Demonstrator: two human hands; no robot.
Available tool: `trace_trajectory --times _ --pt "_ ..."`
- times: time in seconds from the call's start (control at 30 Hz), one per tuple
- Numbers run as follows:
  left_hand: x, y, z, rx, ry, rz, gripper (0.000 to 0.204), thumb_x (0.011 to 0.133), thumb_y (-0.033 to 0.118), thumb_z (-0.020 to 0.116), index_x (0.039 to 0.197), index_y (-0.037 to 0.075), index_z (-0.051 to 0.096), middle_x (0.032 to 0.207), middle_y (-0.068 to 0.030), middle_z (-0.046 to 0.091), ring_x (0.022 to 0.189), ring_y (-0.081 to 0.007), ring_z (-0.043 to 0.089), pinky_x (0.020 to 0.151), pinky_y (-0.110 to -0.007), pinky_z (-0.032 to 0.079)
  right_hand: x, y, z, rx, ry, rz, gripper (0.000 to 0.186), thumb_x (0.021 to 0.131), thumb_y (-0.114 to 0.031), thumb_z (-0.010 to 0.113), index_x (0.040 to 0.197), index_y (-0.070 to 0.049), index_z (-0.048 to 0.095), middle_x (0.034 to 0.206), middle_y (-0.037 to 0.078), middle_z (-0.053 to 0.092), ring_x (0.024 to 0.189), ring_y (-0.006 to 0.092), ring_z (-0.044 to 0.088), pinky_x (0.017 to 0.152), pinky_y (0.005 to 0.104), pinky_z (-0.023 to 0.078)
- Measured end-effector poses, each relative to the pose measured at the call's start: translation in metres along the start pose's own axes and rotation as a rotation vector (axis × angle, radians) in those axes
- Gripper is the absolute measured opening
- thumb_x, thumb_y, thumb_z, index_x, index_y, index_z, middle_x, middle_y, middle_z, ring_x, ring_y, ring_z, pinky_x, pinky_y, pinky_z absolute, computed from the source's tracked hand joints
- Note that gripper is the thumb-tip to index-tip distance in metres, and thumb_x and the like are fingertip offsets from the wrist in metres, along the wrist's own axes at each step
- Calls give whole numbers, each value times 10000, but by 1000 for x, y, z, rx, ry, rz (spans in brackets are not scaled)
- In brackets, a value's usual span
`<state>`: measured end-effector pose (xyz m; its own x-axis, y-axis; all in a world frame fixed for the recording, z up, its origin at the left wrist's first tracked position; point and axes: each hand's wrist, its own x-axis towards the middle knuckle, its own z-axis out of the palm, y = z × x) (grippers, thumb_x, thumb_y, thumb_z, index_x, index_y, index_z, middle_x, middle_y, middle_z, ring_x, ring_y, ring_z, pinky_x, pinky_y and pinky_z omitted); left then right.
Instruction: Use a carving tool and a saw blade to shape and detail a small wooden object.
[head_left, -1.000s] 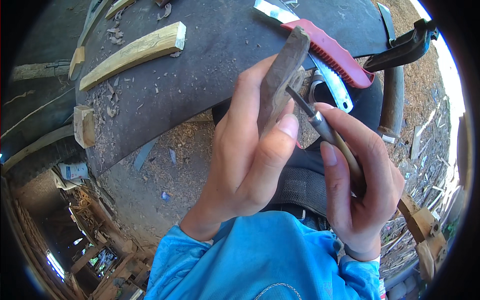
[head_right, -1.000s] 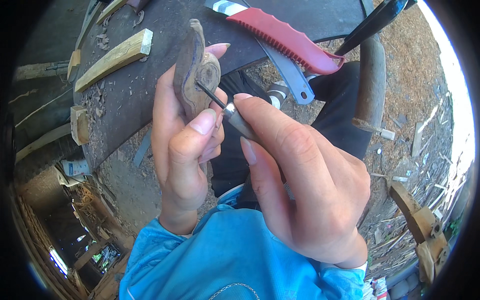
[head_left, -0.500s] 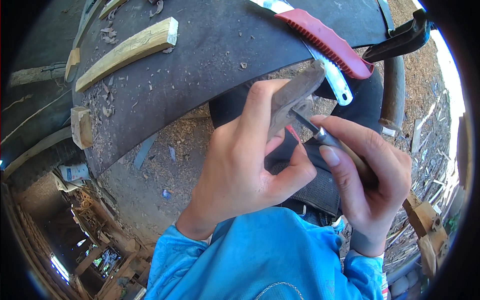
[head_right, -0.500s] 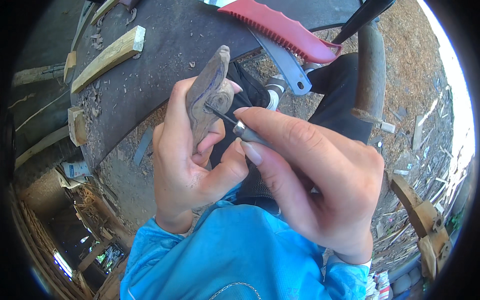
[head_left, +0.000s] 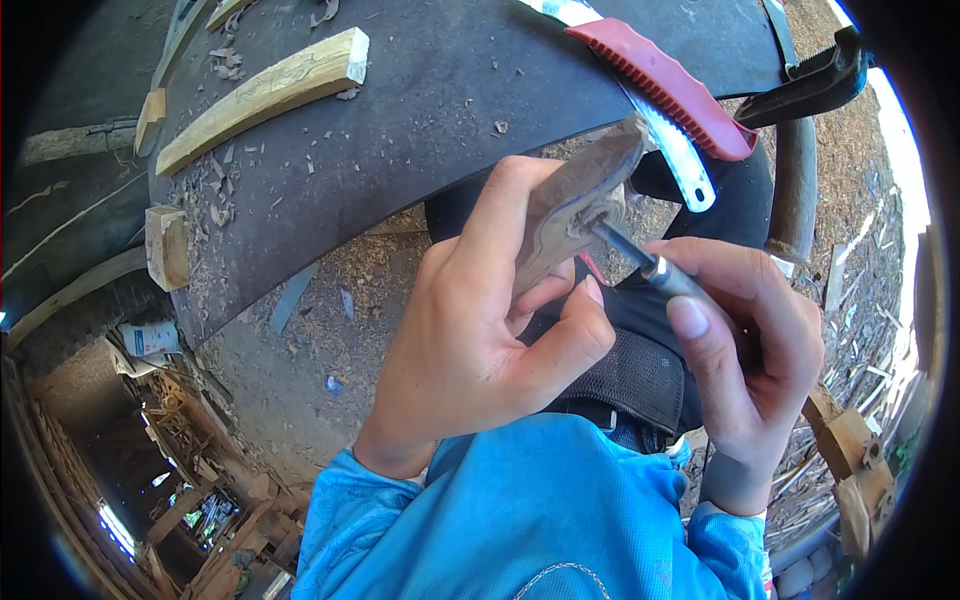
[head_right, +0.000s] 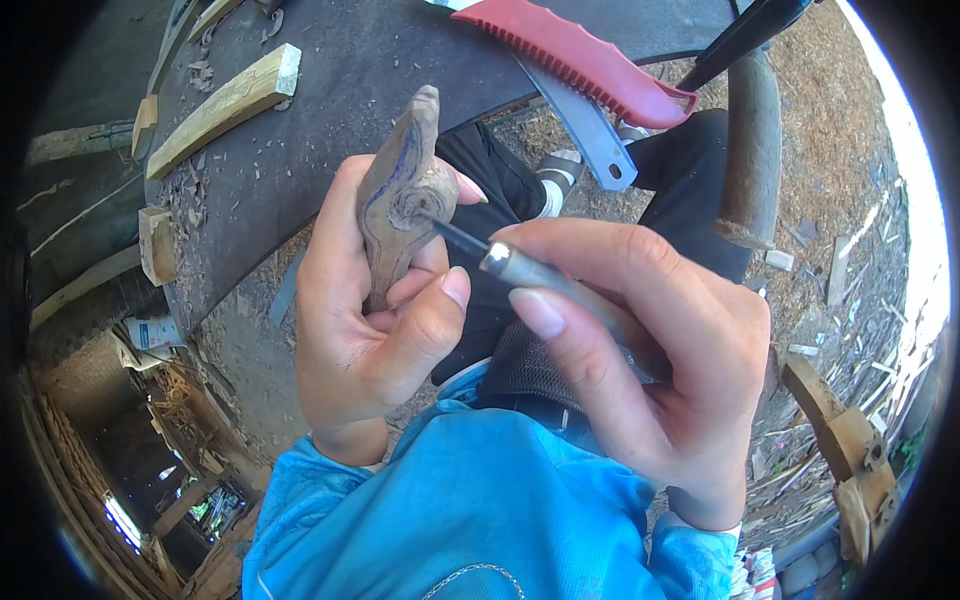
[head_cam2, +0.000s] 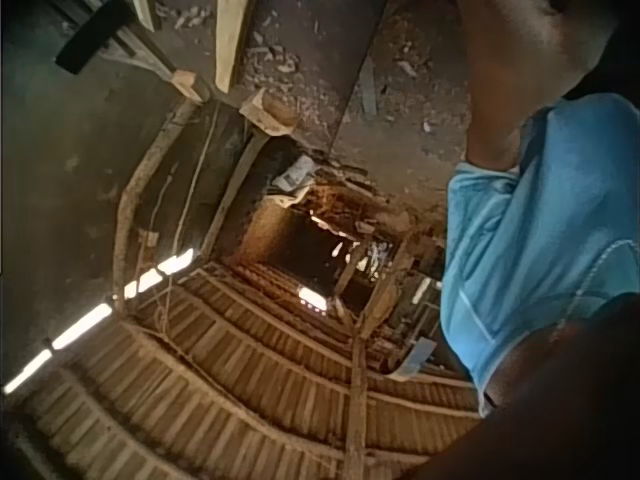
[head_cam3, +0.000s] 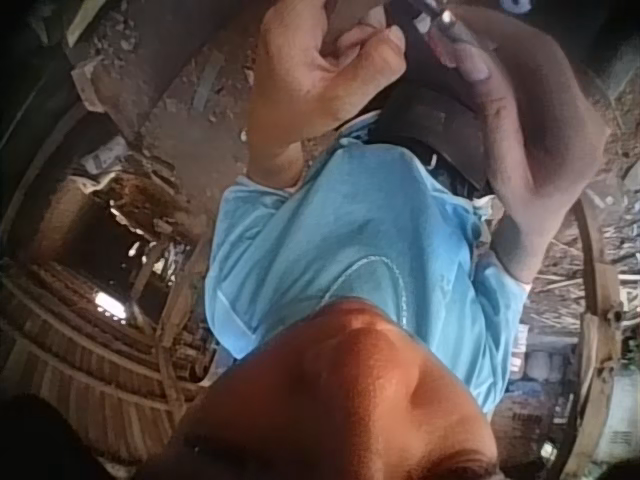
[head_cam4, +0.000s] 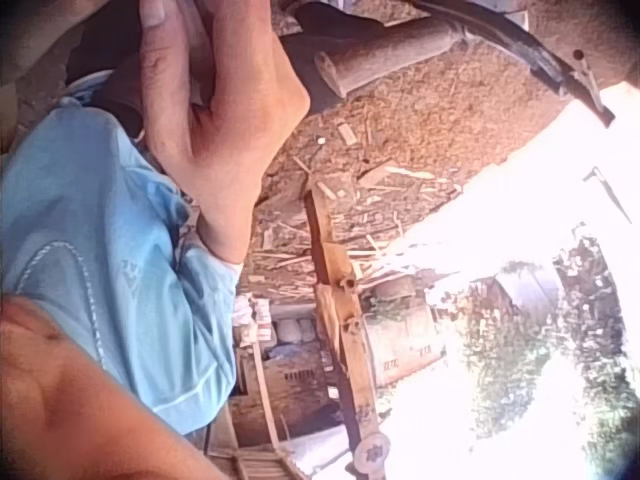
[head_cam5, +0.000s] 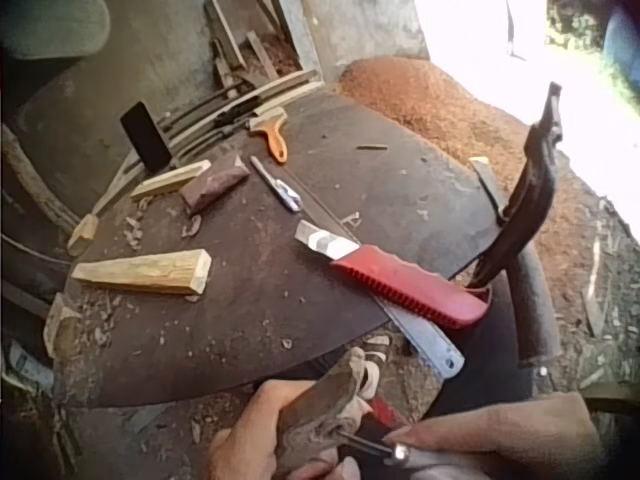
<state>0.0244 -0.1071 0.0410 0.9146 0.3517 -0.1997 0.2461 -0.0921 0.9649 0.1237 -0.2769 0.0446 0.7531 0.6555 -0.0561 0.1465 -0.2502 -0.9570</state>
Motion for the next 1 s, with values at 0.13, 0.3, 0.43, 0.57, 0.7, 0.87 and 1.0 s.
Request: trace_trajectory --times 0.13,0.3,0.43,0.57,0.7,0.87,1.0 --pt "0 0 4 -9 34 -48 445 850 90 668 1266 -10 544 972 16 558 715 3 370 639 -145 324 -2 0 0 -81 13 -53 279 894 -206 716 1022 42 728 883 125 729 760 179 671 690 282 509" --pt "-1 -1 10 -51 76 -23 443 866 37 631 1296 -12 534 1164 -6 556 746 -3 384 658 -151 350 -2 -3 3 -228 19 -150 236 906 -161 715 1038 34 733 854 123 713 699 166 604 619 291 436" --pt "2 -9 11 -27 119 58 427 868 15 624 1287 -14 545 1076 -13 607 715 -10 401 634 -161 363 -4 -5 6 -309 44 -172 193 909 -91 711 1049 40 732 836 117 702 692 167 600 608 289 431" --pt "5 -21 9 347 135 205 399 852 5 661 1240 -1 569 846 -31 622 652 -26 461 546 -197 385 -9 -8 13 -325 90 -161 169 897 -16 708 1051 52 726 817 119 693 684 171 612 604 276 445" --pt "5 -23 5 441 108 250 394 816 -7 691 1192 9 573 730 -30 573 606 -34 479 506 -229 390 -9 -6 10 -338 50 -177 164 892 1 710 1045 59 721 813 128 694 683 177 626 602 273 456" --pt "2 -13 0 375 53 167 380 793 -11 696 1153 14 578 705 -14 547 579 -28 450 510 -223 370 -4 3 4 -256 -5 -218 206 877 -68 745 1035 61 719 831 127 711 674 164 619 591 272 452" --pt "-3 -4 -1 249 43 78 370 807 7 701 1155 15 577 730 34 532 601 -5 393 545 -190 329 2 24 2 -112 -16 -303 266 861 -140 774 1043 48 720 819 115 706 647 151 583 576 273 427"
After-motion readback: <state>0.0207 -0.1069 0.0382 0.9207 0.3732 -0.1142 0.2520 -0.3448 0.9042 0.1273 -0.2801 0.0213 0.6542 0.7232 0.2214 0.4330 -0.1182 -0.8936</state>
